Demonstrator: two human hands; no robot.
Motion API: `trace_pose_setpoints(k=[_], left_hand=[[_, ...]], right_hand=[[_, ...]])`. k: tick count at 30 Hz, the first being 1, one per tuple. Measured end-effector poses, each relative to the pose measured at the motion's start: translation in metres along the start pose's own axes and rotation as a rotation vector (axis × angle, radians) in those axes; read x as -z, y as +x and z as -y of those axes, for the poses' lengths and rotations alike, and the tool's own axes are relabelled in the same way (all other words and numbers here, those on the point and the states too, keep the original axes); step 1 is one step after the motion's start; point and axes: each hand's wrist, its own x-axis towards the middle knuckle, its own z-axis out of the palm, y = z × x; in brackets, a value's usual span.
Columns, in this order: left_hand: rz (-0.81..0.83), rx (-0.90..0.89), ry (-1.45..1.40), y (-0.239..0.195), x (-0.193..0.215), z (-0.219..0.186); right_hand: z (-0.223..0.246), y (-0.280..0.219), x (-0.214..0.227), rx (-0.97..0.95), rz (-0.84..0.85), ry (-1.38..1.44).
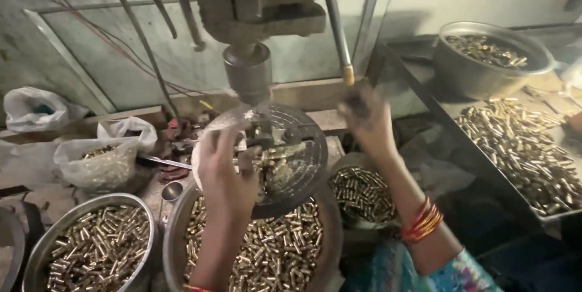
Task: The person uses a drill press to process small cylindrical metal components.
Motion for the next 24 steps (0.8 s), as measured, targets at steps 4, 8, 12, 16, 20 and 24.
trace_pose_setpoints(k=[4, 8, 12, 16, 20, 24], left_hand=[[0.093, 0.033, 0.007, 0.004, -0.003, -0.01], [0.133, -0.005, -0.008, 0.012, -0.006, -0.012], [0.143, 0.016, 0.013, 0.014, -0.009, -0.009], [0.17, 0.05, -0.005, 0.013, -0.006, -0.004], [0.361, 0.231, -0.083, 0.012, 0.016, 0.003], [0.469, 0.413, -0.149, -0.003, 0.035, 0.012]], right_hand=[[-0.156, -0.155, 0.007, -0.326, 0.269, -0.309], [-0.327, -0.294, -0.028, -0.284, 0.505, -0.508], [-0.3, -0.281, -0.039, -0.158, 0.499, -0.584], [-0.249, -0.252, -0.039, -0.132, 0.645, -0.651], [-0.257, -0.255, -0.038, -0.14, 0.827, -0.872], [-0.247, -0.25, -0.029, -0.105, 0.886, -0.9]])
